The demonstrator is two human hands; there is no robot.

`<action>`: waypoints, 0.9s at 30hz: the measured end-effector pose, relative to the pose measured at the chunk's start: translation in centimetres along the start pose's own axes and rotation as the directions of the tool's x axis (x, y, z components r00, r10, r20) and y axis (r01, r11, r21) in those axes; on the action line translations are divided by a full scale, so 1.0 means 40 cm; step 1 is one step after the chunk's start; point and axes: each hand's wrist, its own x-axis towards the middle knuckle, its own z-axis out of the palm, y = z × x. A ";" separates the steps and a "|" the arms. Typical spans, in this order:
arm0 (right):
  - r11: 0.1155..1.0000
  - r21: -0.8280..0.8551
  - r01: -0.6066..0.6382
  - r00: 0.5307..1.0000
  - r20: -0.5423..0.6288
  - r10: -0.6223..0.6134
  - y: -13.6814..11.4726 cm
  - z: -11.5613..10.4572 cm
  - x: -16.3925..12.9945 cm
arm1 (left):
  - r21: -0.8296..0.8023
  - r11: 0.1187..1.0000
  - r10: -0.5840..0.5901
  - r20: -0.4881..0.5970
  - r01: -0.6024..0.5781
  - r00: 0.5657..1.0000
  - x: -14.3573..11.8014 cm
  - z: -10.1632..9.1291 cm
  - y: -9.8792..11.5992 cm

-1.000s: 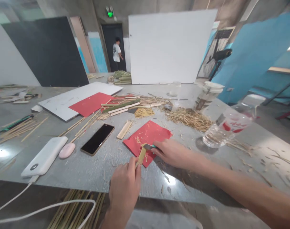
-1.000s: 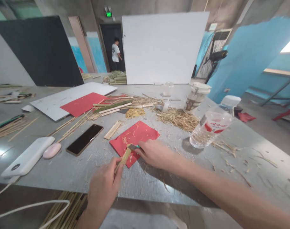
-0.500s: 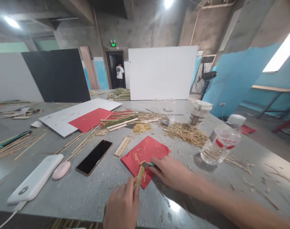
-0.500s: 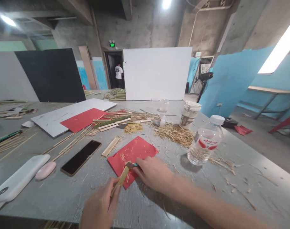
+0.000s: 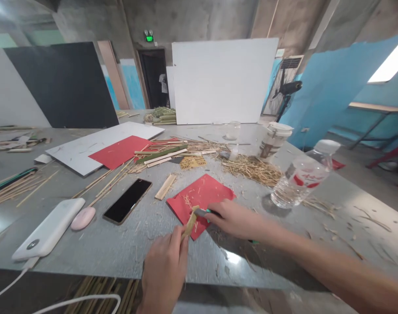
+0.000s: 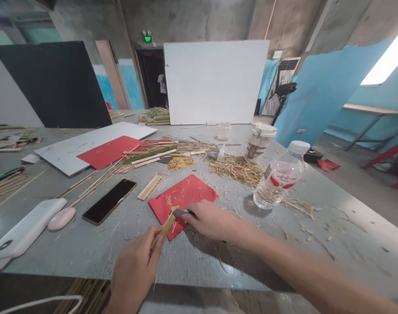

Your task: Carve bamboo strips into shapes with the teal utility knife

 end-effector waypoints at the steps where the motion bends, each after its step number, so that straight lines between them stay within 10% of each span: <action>1: 1.000 0.001 -0.008 1.000 -0.008 0.008 0.002 0.001 0.001 | 0.003 1.000 0.006 0.001 -0.006 1.000 0.000 -0.001 0.001; 27: 0.989 -0.146 -0.025 0.998 -0.058 0.017 -0.002 0.023 0.001 | -0.046 0.999 0.010 0.029 -0.009 1.000 0.014 -0.021 0.011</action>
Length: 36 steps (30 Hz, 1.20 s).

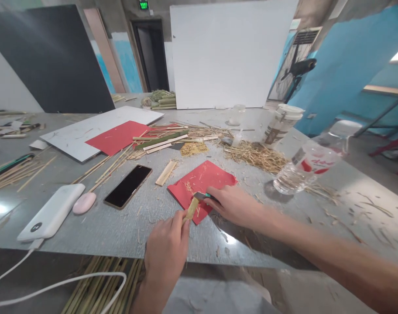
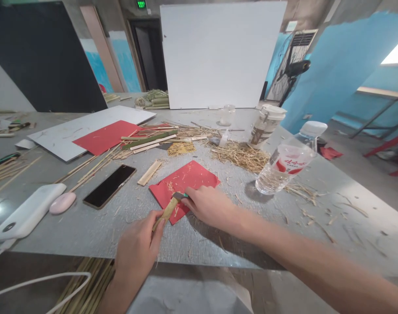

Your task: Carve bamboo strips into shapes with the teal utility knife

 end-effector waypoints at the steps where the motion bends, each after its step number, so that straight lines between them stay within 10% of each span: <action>1: 1.000 -0.002 -0.006 1.000 0.005 0.006 -0.005 0.000 -0.002 | 0.005 1.000 -0.006 0.002 0.006 1.000 0.000 0.000 0.000; 15: 0.992 0.092 -0.082 0.997 -0.010 0.083 -0.003 -0.018 -0.006 | 0.065 0.998 -0.021 0.055 0.018 0.998 0.007 -0.007 0.003; 22: 0.950 0.274 0.150 0.988 -0.077 -0.134 -0.018 -0.011 0.011 | -0.009 0.997 0.083 0.012 -0.083 0.997 -0.007 -0.008 -0.006; 36: 0.933 0.319 0.170 0.985 -0.068 -0.156 -0.007 -0.023 0.025 | -0.113 0.981 0.159 0.010 -0.156 0.987 -0.011 -0.016 -0.001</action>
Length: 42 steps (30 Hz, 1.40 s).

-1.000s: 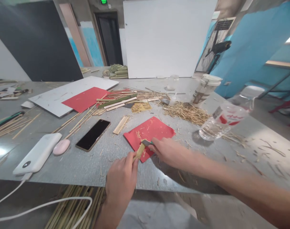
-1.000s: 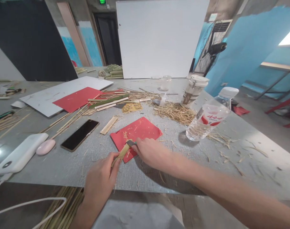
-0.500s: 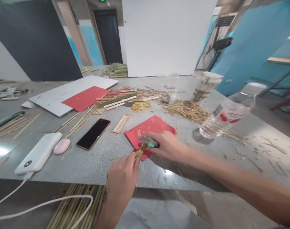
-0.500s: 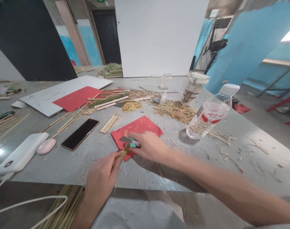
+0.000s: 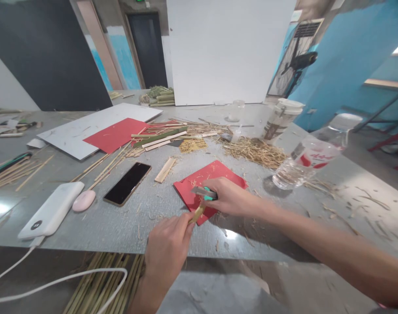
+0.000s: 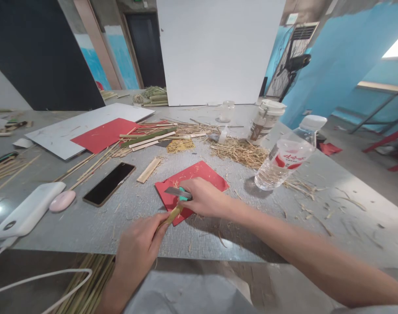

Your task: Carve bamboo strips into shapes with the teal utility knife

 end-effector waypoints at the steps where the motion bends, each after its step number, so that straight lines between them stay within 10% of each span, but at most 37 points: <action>1: 1.000 -0.001 -0.003 1.000 0.002 0.003 -0.002 -0.002 0.001 | -0.003 1.000 -0.001 0.001 0.001 1.000 -0.001 0.001 -0.001; 14: 0.973 -0.143 -0.184 0.960 -0.237 0.147 0.059 -0.033 -0.002 | 0.017 0.999 -0.040 -0.050 0.040 0.998 -0.004 0.010 -0.004; 21: 0.999 -0.002 -0.034 0.999 -0.030 0.034 0.027 -0.012 -0.014 | 0.011 0.998 -0.060 -0.014 0.060 0.998 -0.001 0.006 -0.004; 25: 0.998 0.001 -0.069 0.997 -0.023 0.069 0.041 -0.002 -0.018 | 0.084 0.994 -0.059 -0.127 0.070 0.990 0.032 -0.052 -0.061; 28: 0.997 -0.005 -0.077 0.997 -0.005 0.077 0.055 -0.004 -0.019 | 0.349 0.891 -0.201 -0.268 0.289 0.942 0.065 -0.107 -0.141; 34: 0.997 -0.012 -0.073 0.997 0.013 0.073 0.056 -0.004 -0.019 | 0.450 0.825 -0.326 -0.116 0.342 0.938 0.081 -0.142 -0.246; 42: 0.996 -0.032 -0.082 0.997 0.006 0.082 0.051 -0.005 -0.021 | 0.432 0.835 -0.302 -0.157 0.341 0.940 0.068 -0.134 -0.242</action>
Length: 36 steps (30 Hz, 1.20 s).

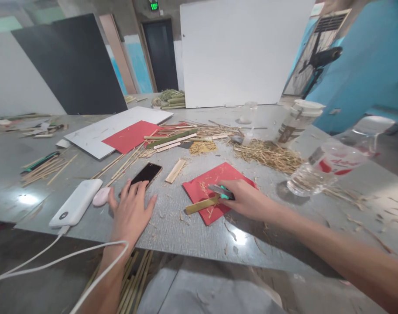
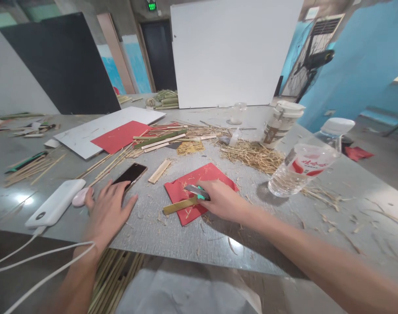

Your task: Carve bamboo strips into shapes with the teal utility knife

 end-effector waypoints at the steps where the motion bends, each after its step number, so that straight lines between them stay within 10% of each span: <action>1: 1.000 -0.001 0.001 1.000 -0.002 -0.001 0.001 0.001 0.000 | -0.003 1.000 -0.002 -0.034 0.002 0.999 -0.004 -0.001 0.002; 7: 1.000 0.001 0.020 1.000 -0.005 -0.020 0.011 0.004 0.003 | -0.297 0.921 0.234 -0.096 -0.252 0.968 -0.055 -0.004 0.055; 15: 1.000 0.009 0.030 0.999 -0.021 -0.030 0.012 0.005 -0.003 | -0.528 0.797 0.309 -0.058 -0.292 0.949 -0.109 -0.025 0.179; 30: 0.996 -0.056 0.063 0.997 -0.034 -0.065 0.018 0.007 -0.001 | -0.458 0.853 0.252 -0.064 -0.253 0.966 -0.118 0.016 0.209; 36: 0.986 -0.164 0.035 0.967 -0.244 -0.075 0.011 0.012 -0.003 | -0.465 0.830 0.309 -0.077 -0.308 0.948 -0.125 0.012 0.211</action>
